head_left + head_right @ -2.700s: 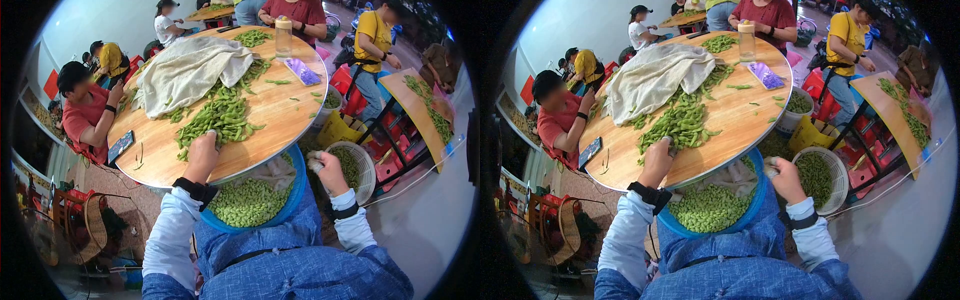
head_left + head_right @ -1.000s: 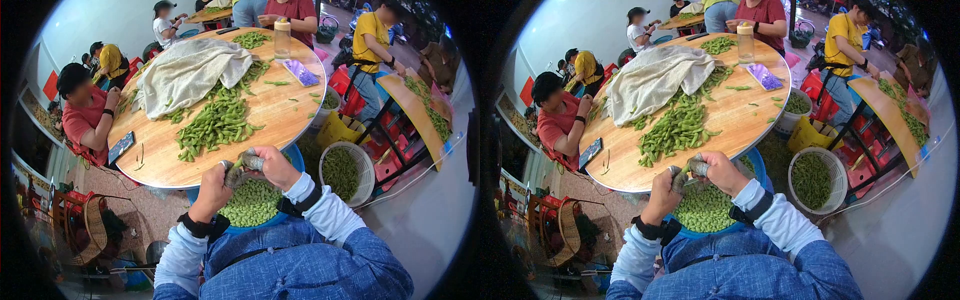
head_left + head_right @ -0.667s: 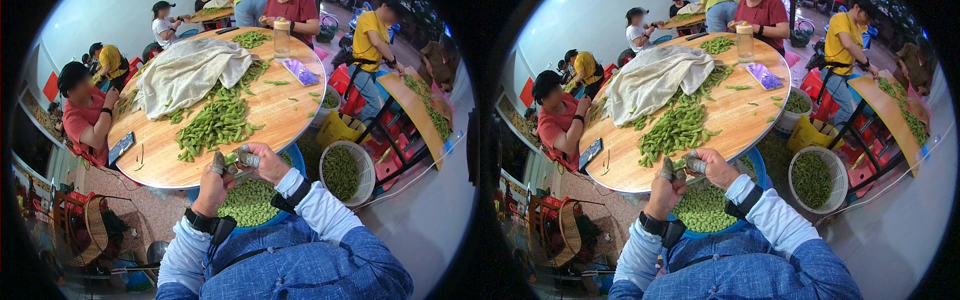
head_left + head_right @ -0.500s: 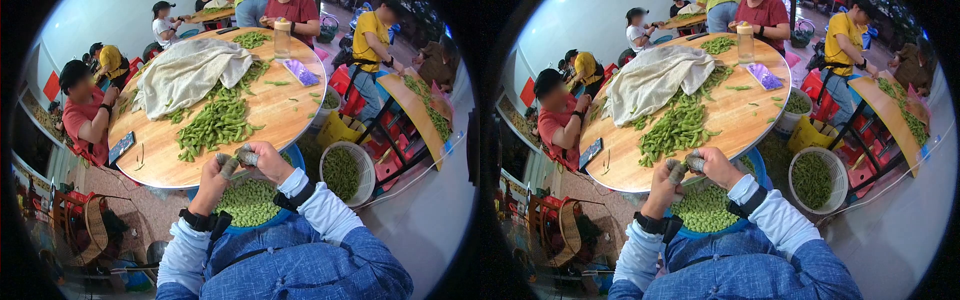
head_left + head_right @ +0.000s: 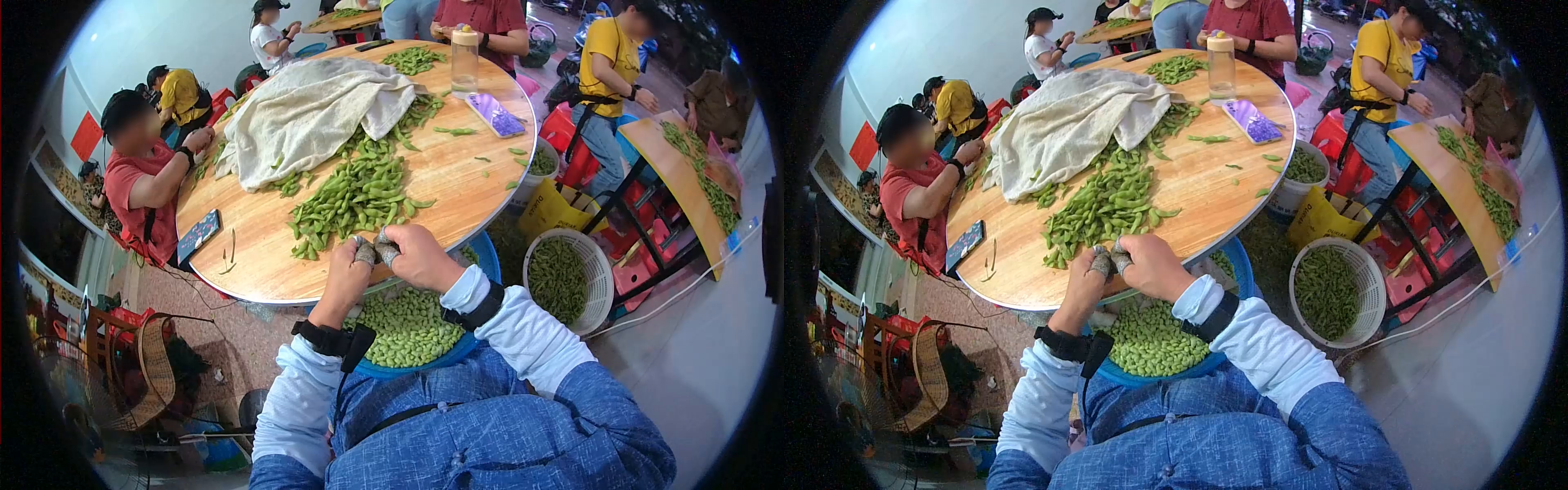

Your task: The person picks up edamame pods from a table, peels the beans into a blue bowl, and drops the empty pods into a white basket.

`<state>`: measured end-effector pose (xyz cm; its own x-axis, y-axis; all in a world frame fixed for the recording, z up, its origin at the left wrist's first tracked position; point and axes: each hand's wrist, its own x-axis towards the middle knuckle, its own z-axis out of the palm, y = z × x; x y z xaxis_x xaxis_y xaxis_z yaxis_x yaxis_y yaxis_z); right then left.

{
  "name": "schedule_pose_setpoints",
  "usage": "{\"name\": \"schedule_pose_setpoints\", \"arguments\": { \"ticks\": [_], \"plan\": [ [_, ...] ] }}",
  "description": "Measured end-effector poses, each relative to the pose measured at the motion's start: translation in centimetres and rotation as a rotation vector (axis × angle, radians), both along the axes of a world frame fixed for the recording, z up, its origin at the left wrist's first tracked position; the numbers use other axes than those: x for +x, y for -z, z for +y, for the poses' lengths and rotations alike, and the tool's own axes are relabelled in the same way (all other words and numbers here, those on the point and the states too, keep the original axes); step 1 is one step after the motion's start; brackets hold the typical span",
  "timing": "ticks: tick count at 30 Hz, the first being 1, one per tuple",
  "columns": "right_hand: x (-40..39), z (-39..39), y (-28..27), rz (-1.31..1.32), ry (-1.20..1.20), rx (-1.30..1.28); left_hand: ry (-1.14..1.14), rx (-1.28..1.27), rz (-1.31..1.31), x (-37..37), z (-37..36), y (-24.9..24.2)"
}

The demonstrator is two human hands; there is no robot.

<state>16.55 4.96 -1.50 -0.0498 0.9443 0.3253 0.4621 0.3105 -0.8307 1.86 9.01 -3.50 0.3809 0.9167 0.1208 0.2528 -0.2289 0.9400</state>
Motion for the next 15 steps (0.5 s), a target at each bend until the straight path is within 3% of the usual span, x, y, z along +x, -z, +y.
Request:
{"name": "schedule_pose_setpoints", "arguments": {
  "ticks": [3,7,9,13,15],
  "plan": [
    [-0.2,-0.1,0.7,-0.005,0.014,0.053,-0.044,-0.061,-0.064,0.2,0.0,0.6],
    [0.0,0.2,0.8,0.212,-0.018,0.004,0.031,-0.276,-0.269,0.5,-1.5,-1.7],
    [0.6,0.4,0.9,0.381,-0.063,-0.096,0.152,-0.327,-0.104,-0.7,-1.0,-2.4],
    [0.0,0.1,0.5,0.014,0.01,0.101,0.167,-0.165,-0.02,-0.8,0.2,-0.8],
    [-0.7,-0.3,0.1,0.059,0.021,0.102,0.061,-0.214,-0.192,-0.1,-0.1,-0.2]
  ]
}}
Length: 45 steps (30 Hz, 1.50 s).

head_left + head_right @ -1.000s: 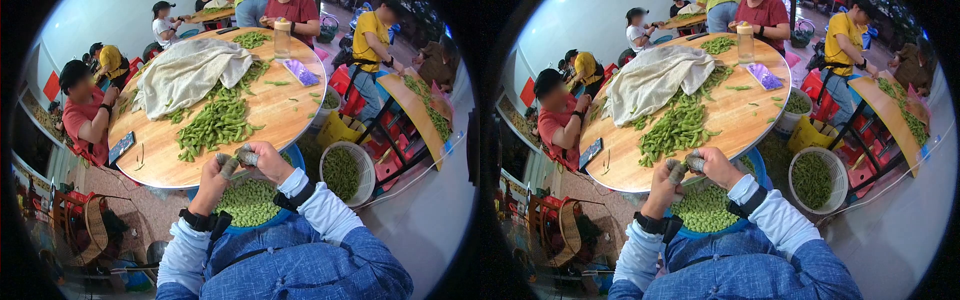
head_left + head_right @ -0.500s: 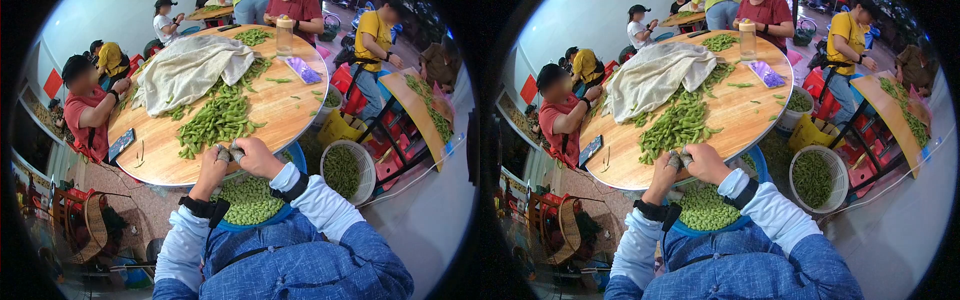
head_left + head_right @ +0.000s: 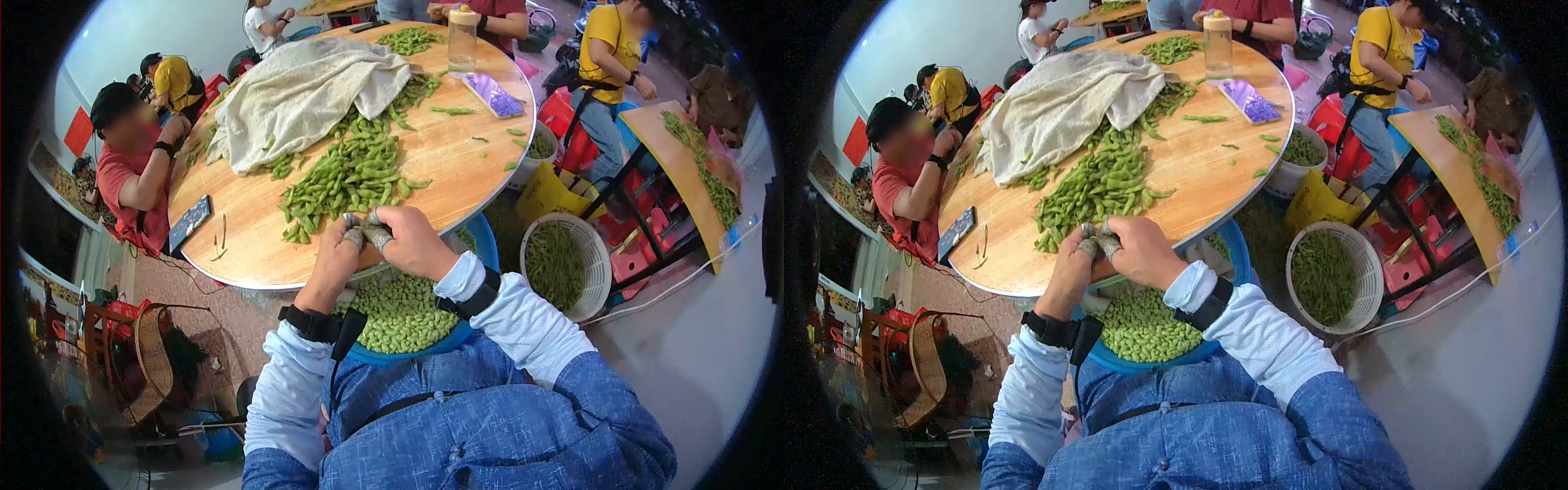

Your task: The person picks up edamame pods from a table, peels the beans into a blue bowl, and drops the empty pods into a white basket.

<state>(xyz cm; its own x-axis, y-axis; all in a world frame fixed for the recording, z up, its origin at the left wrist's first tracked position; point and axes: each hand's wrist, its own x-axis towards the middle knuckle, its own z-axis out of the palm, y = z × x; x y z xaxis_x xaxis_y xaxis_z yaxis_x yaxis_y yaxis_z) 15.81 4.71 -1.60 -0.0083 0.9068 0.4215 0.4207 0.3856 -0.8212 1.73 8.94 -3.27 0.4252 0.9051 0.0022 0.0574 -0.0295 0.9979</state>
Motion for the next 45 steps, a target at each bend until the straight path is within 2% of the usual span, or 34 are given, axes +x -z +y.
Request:
{"name": "schedule_pose_setpoints", "arguments": {
  "ticks": [6,11,13,17,18,20,22,23,26,29,32,36,39,45],
  "plan": [
    [-0.1,-0.7,-0.1,0.002,0.013,-0.013,-0.097,-0.091,-0.186,0.9,-1.4,-0.6],
    [-0.2,-0.4,1.7,0.127,0.016,0.019,-0.149,0.089,-0.107,0.7,-1.5,0.6],
    [0.9,-1.3,1.0,0.201,0.004,-0.061,-0.083,0.139,0.015,0.5,-2.7,-0.7],
    [8.1,-3.4,0.7,0.087,0.297,0.038,0.077,0.261,0.232,-0.8,-4.6,-1.4],
    [11.3,-4.1,1.2,-0.013,0.351,-0.118,0.119,0.316,0.28,-1.0,-4.8,-1.7],
    [16.4,-5.7,3.1,-0.066,0.468,-0.094,0.076,0.429,0.388,-1.6,-4.2,-2.2],
    [19.0,-7.4,4.0,0.13,0.512,-0.157,-0.019,0.64,0.428,-1.3,-2.2,-2.9],
    [19.1,-8.2,3.7,0.21,0.55,-0.29,-0.057,0.801,0.574,-1.2,-0.9,-3.5],
    [17.1,-8.3,3.1,0.418,0.443,-0.326,-0.013,1.093,0.717,-0.2,3.2,-4.4],
    [14.2,-7.2,2.1,0.394,0.339,-0.364,0.186,1.204,0.82,0.2,6.6,-3.8],
    [11.6,-6.2,1.6,0.368,0.154,-0.268,0.254,1.254,0.968,0.8,7.2,-4.4],
    [8.9,-4.9,1.2,0.338,0.052,-0.288,0.19,1.295,1.086,0.5,6.9,-4.3],
    [7.4,-4.4,1.4,0.318,0.023,-0.296,0.261,1.273,1.133,0.2,6.7,-4.6],
    [4.9,-4.3,0.4,0.418,-0.057,-0.315,0.167,1.237,1.017,-0.5,7.0,-4.0]
  ]
}}
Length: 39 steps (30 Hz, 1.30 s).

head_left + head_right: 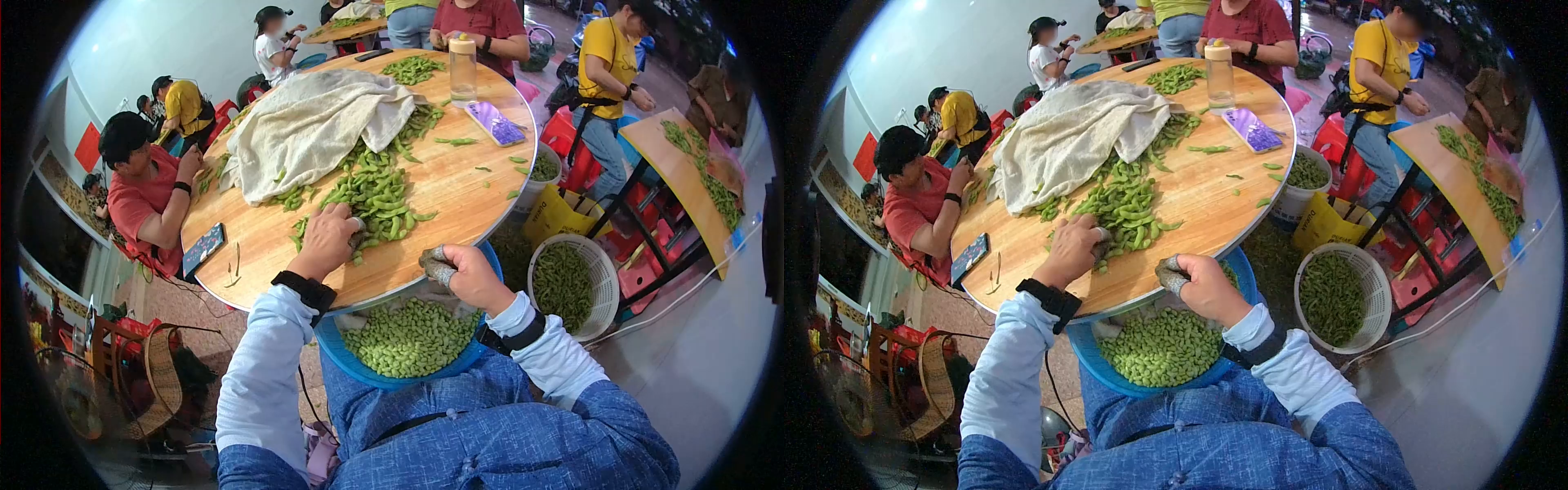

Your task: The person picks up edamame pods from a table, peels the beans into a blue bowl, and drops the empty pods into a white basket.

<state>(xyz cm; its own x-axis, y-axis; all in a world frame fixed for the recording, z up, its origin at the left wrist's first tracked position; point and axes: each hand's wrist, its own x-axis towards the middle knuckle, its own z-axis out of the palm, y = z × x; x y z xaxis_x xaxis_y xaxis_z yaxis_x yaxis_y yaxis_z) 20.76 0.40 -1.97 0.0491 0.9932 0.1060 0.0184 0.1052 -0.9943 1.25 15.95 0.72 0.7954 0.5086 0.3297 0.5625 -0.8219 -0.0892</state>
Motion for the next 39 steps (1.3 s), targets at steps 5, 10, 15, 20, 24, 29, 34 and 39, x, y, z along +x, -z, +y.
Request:
{"name": "schedule_pose_setpoints", "arguments": {
  "ticks": [5,10,15,20,24,29,34,39],
  "plan": [
    [-0.6,0.6,0.4,-0.136,-0.031,0.041,-0.067,0.032,-0.351,-0.8,-0.8,-1.2],
    [-1.7,0.6,-1.1,-0.053,-0.096,0.007,-0.157,-0.663,-1.016,-2.2,-1.6,-2.6],
    [-3.0,-0.2,-2.6,0.07,-0.145,0.057,-0.053,-1.426,-1.279,-1.3,-8.6,-1.1],
    [-3.0,-1.2,-3.5,0.171,-0.242,-0.107,-0.038,-1.629,-1.28,-1.1,-12.2,-0.5],
    [-3.1,-1.5,-4.0,0.22,-0.241,-0.148,-0.056,-1.617,-1.193,-1.2,-12.5,-0.8],
    [-3.1,-1.5,-4.0,0.249,-0.253,-0.143,-0.084,-1.557,-1.119,-1.1,-13.0,-1.7],
    [-2.8,-1.4,-3.5,0.201,-0.248,-0.176,-0.082,-1.506,-1.042,-1.0,-13.0,-1.1],
    [-2.9,-1.7,-3.7,0.204,-0.235,-0.123,-0.061,-1.558,-1.071,-1.0,-13.1,-0.7]
  ]
}}
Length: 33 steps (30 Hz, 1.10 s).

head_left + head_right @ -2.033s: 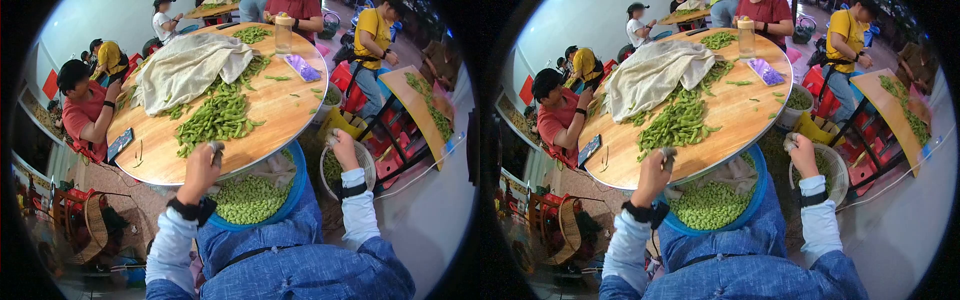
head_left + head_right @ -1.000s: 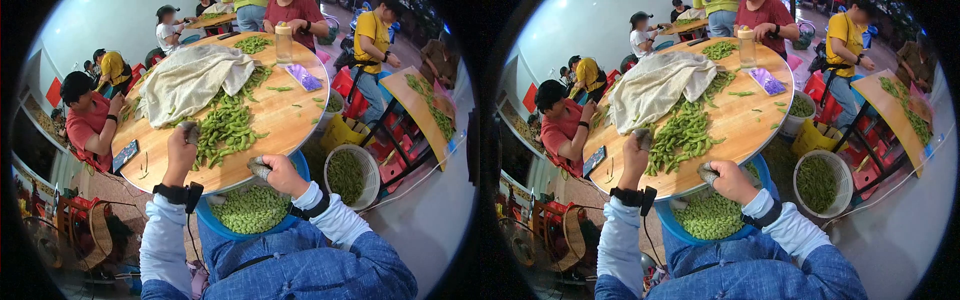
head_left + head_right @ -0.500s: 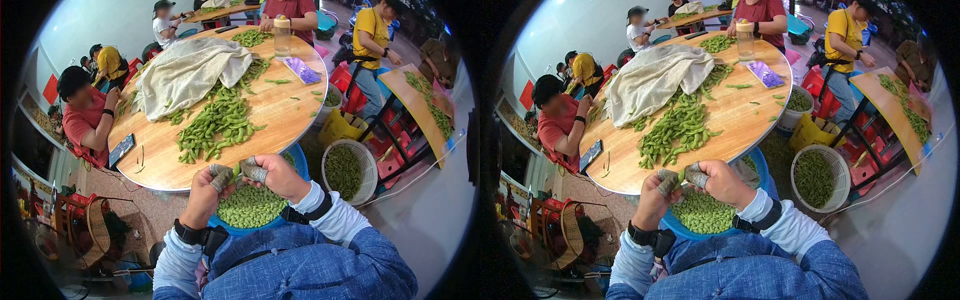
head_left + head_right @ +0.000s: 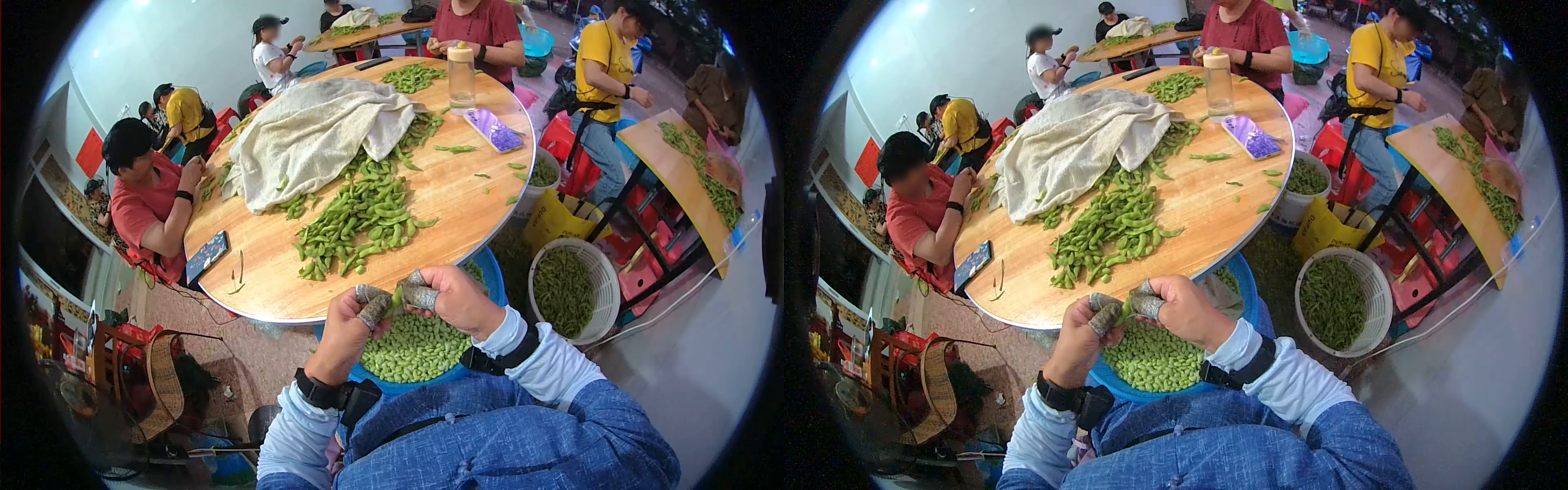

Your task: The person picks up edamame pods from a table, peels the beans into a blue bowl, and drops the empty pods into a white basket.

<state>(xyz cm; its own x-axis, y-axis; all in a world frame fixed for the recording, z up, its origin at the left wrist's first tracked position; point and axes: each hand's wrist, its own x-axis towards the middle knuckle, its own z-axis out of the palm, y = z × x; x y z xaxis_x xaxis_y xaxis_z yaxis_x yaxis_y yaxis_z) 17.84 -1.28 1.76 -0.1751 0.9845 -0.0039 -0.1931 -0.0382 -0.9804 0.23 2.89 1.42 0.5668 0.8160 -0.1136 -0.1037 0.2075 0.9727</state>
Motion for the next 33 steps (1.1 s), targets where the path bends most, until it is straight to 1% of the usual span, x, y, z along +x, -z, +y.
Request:
{"name": "schedule_pose_setpoints", "arguments": {
  "ticks": [4,7,10,11,14,17,20,23,26,29,32,33],
  "plan": [
    [-0.1,0.3,0.6,-0.028,0.039,0.016,-0.017,-0.043,-0.015,0.3,-0.1,0.5],
    [-0.1,0.7,1.6,-0.032,0.068,0.023,-0.134,0.458,0.256,1.2,-0.9,0.1],
    [-0.4,0.7,1.4,-0.031,0.07,0.095,-0.167,1.233,0.708,1.1,-0.7,0.1],
    [-0.4,0.7,1.1,-0.032,0.066,0.132,-0.17,1.184,0.743,1.1,-0.7,0.0],
    [0.2,1.1,1.7,0.033,-0.085,-0.077,-0.142,0.979,0.571,0.8,0.0,2.0],
    [-0.7,1.5,3.2,0.299,-0.074,-0.016,-0.144,0.794,0.238,0.7,0.8,3.6],
    [-0.9,1.9,3.8,0.313,-0.104,0.064,-0.062,0.047,-0.024,0.3,1.0,4.4],
    [-0.7,2.6,5.8,0.246,-0.16,0.107,-0.131,-0.265,-0.149,0.9,0.4,3.3],
    [-0.6,2.5,5.6,0.298,-0.161,0.077,-0.117,-0.279,-0.169,1.0,0.1,2.9],
    [-0.7,2.0,4.3,0.222,-0.054,-0.037,-0.133,-0.204,-0.115,0.8,0.0,3.4],
    [-0.3,2.0,4.4,-0.068,-0.026,0.1,-0.071,0.495,0.154,0.9,0.5,4.6],
    [-0.3,2.0,4.2,-0.037,-0.032,0.13,-0.05,0.409,0.158,0.8,0.6,4.4]
  ]
}}
